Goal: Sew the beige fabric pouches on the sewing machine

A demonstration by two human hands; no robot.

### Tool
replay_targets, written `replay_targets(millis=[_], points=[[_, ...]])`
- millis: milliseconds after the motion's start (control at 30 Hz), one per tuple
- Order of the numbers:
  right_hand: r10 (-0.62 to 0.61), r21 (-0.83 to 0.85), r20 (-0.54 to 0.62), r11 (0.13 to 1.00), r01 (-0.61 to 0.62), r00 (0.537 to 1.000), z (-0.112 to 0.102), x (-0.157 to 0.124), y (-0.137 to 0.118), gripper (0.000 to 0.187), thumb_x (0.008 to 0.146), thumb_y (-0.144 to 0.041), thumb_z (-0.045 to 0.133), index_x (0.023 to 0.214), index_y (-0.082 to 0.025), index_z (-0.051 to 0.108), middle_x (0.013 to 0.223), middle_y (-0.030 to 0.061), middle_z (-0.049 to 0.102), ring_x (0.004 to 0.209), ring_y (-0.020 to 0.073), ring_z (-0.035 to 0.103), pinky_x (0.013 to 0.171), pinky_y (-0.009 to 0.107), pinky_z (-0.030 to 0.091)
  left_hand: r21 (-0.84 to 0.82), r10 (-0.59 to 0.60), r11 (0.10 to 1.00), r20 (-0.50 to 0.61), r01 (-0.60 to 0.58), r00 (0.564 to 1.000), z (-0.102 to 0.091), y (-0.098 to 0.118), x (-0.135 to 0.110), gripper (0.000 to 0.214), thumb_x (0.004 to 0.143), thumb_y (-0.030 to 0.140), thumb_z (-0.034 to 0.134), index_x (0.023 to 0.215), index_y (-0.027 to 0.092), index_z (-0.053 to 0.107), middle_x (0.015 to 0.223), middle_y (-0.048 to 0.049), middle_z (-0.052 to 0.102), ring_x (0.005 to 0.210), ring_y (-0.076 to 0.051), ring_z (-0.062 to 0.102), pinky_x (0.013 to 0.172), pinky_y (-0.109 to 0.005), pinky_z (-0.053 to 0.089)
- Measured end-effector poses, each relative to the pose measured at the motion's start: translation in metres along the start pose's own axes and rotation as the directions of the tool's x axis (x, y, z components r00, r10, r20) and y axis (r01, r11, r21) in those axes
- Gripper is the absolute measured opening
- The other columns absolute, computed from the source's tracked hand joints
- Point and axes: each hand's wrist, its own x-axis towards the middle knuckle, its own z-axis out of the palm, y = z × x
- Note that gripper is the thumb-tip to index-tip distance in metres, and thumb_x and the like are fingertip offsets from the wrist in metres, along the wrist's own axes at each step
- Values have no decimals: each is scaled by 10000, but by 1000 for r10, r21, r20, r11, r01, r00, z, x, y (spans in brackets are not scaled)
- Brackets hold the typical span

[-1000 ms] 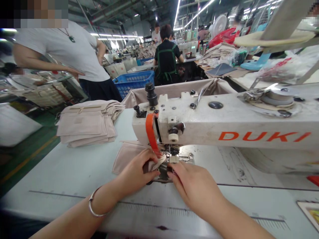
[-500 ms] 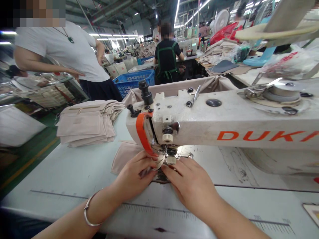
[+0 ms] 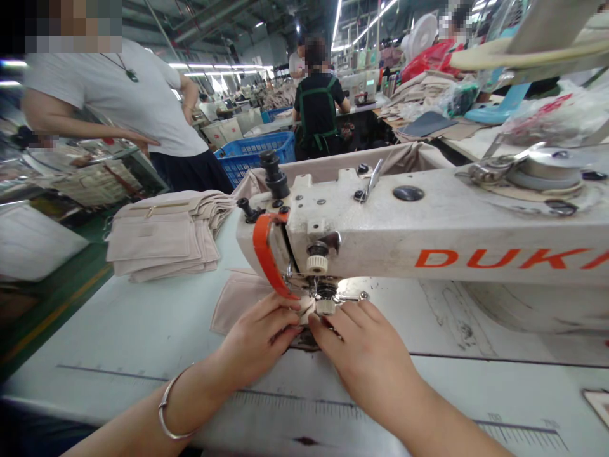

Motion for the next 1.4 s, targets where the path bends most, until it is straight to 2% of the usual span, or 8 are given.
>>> replay_targets(millis=[200,400,600,867,1000,1133,1267,1400], points=[[-2,12,-16,1000,2,1000,1,3,-2,285,950,-98,450,1167,-147,628,969,89,653,850,238,541,760,425,366,106,54,992,67,-61,996,1,2,-1,122,966,121,483,996,183,584,1079,-61,613,1017,-194,584,922,-352,511],[29,209,-29,978,-23,999,3,5,6,310,960,-115,449,1169,-223,651,972,63,668,905,223,571,785,397,360,-26,18,1000,42,-17,999,3,0,0,118,969,156,510,1002,205,612,1081,-40,617,1003,-164,605,938,-326,514],[96,446,-70,893,-55,993,-1,2,13,300,982,-141,485,1210,-284,618,1137,30,659,975,193,576,822,368,368,-171,-33,985,-52,24,998,4,-6,2,83,887,117,636,878,198,653,1034,-33,646,961,-154,634,898,-288,534],[90,286,-48,955,-73,995,1,3,10,288,971,-144,470,1142,-254,673,1009,53,672,889,202,567,791,377,357,-186,-56,982,-52,45,997,2,-1,3,89,882,124,641,871,206,675,1020,-33,651,950,-157,640,898,-293,540],[68,330,-24,942,-56,997,-4,1,12,296,967,-144,465,1164,-262,653,1082,54,664,941,210,569,805,379,371,-167,-33,986,-46,25,998,2,-2,2,108,910,127,602,892,209,669,1047,-36,641,966,-153,633,905,-292,526],[125,270,83,952,-143,989,-21,-9,17,273,940,-145,507,1140,-275,641,1028,35,655,926,221,565,822,406,378,-139,11,990,79,0,997,-3,4,2,73,903,172,617,953,220,641,1091,-39,623,1009,-180,610,919,-328,506],[166,211,184,956,-204,969,-36,-15,7,297,865,-229,644,1159,-252,613,1081,36,630,1020,244,549,930,454,365,-15,-88,996,142,91,986,-5,13,2,349,846,110,608,1175,186,519,1078,-67,633,1019,-235,588,911,-405,498],[91,303,189,942,-146,978,-26,-8,-10,288,896,-198,594,1182,-228,589,1025,36,627,993,227,545,932,446,377,122,-44,992,130,28,991,-2,15,0,228,832,42,568,1017,175,570,1015,-63,637,979,-244,573,895,-416,486]])
